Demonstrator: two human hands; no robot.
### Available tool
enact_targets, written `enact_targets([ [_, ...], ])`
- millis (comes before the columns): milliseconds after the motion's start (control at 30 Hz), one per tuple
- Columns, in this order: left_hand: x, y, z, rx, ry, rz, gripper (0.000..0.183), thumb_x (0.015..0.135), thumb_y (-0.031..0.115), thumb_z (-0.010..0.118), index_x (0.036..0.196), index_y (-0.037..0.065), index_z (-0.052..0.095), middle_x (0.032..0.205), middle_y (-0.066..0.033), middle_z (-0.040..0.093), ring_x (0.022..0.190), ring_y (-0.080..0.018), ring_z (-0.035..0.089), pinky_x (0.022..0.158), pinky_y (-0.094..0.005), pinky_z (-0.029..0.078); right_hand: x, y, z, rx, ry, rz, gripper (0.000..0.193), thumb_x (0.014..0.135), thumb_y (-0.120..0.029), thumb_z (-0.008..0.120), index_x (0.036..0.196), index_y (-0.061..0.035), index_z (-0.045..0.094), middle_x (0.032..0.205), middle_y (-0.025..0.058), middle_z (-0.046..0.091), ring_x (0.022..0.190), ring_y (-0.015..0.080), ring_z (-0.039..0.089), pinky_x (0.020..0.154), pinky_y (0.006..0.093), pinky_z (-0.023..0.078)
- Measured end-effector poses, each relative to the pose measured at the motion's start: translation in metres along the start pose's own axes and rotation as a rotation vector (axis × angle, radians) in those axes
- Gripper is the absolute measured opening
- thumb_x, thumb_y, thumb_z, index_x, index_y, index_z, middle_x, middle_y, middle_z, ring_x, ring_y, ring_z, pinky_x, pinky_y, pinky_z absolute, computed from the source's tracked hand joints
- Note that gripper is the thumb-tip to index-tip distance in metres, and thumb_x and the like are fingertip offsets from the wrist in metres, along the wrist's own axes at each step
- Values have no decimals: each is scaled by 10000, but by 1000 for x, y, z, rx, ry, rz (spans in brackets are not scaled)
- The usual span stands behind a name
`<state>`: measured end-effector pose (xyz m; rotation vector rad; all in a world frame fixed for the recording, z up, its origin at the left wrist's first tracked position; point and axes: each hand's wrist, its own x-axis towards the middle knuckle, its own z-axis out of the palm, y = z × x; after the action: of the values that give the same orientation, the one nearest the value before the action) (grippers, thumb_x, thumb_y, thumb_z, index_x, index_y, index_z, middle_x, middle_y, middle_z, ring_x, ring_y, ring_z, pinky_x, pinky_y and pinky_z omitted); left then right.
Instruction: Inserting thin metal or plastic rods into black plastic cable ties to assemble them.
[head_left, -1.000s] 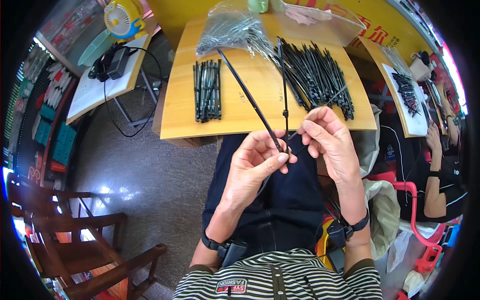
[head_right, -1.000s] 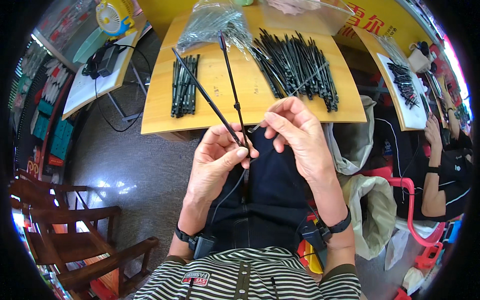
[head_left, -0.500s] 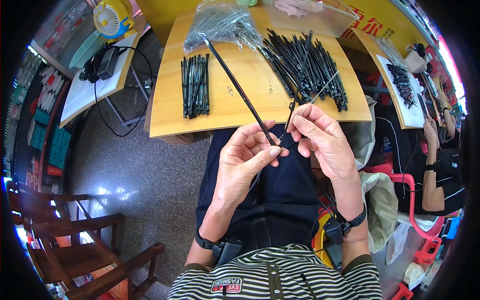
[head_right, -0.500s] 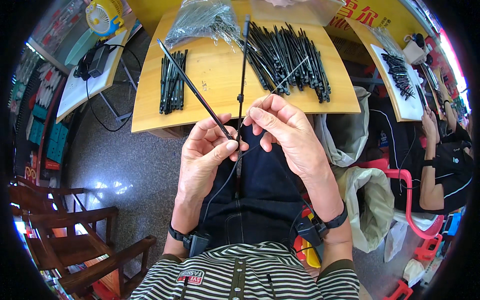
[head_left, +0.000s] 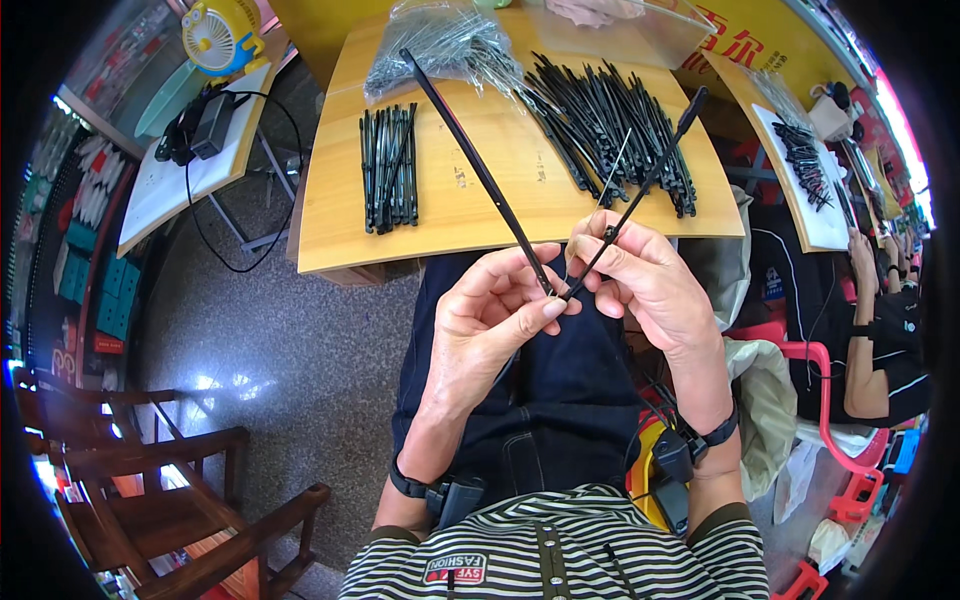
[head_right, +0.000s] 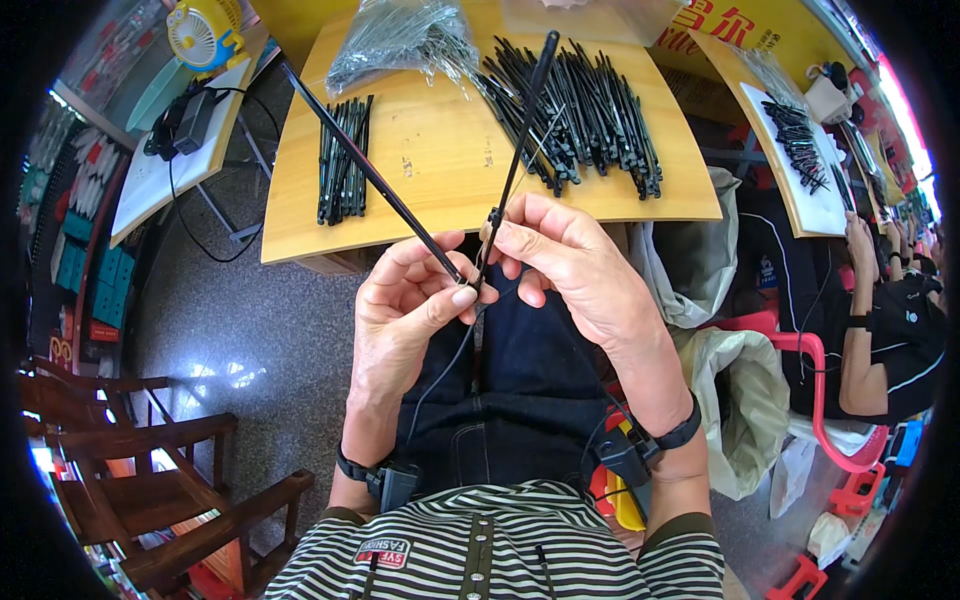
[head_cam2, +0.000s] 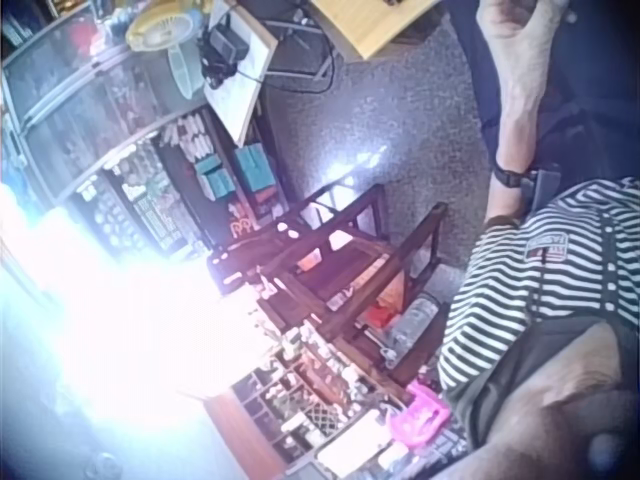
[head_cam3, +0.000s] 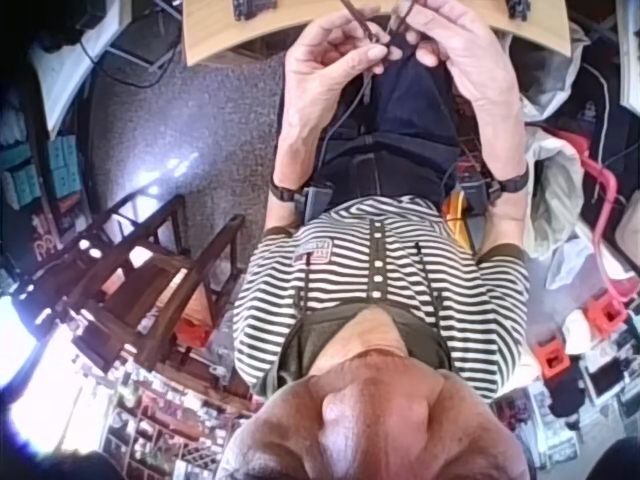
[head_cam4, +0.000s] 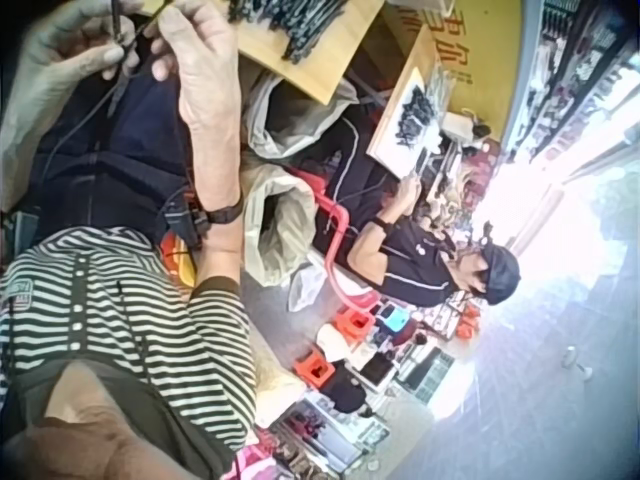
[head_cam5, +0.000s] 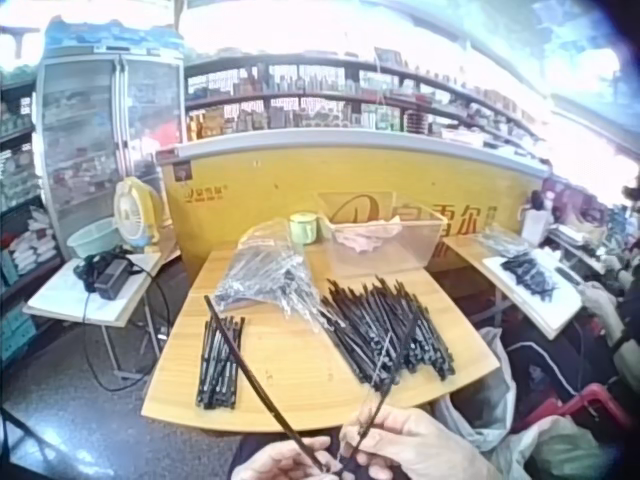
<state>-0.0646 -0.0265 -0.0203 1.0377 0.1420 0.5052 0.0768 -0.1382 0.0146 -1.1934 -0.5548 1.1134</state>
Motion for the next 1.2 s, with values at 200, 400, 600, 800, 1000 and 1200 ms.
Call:
enact_targets([
  [200,0,0,-2,37,-29,11,371,810,-48,610,1167,-21,514,951,-80,603,860,-184,634,673,-235,515,1,0,0,7,7,25,170,891,-172,560,976,-25,573,824,12,566,674,36,485,479,150,393],
  [400,-1,1,-1,47,-36,3,378,811,-47,609,1175,-15,514,941,-72,605,864,-174,631,677,-231,509,2,-2,0,45,28,103,165,877,-171,582,964,-30,576,815,12,566,661,34,483,453,151,374],
  [600,-3,1,-3,59,-48,27,343,815,-52,603,1148,-9,527,944,-74,601,849,-172,632,662,-230,508,3,0,0,92,37,75,129,876,-163,585,926,-47,561,793,5,566,624,20,472,437,147,355],
  [800,-3,-1,-3,-99,38,-78,180,841,-7,594,1015,-3,548,971,-88,596,802,-177,634,603,-230,501,-5,-7,14,-101,103,-130,126,902,-178,552,898,-55,526,741,28,564,488,6,430,380,131,308],
  [1000,-4,-4,-4,-49,56,-145,112,843,42,615,943,18,569,957,-70,601,758,-152,626,566,-223,477,-12,-11,16,-77,65,-140,215,936,-208,480,1018,-18,541,797,44,583,580,37,502,439,142,378],
  [1200,-4,-5,-6,-87,77,-170,106,839,69,625,921,31,570,928,-57,599,738,-126,614,544,-206,457,-16,-19,18,-22,51,-196,334,953,-276,404,1068,5,545,882,72,567,684,63,523,479,166,415],
])
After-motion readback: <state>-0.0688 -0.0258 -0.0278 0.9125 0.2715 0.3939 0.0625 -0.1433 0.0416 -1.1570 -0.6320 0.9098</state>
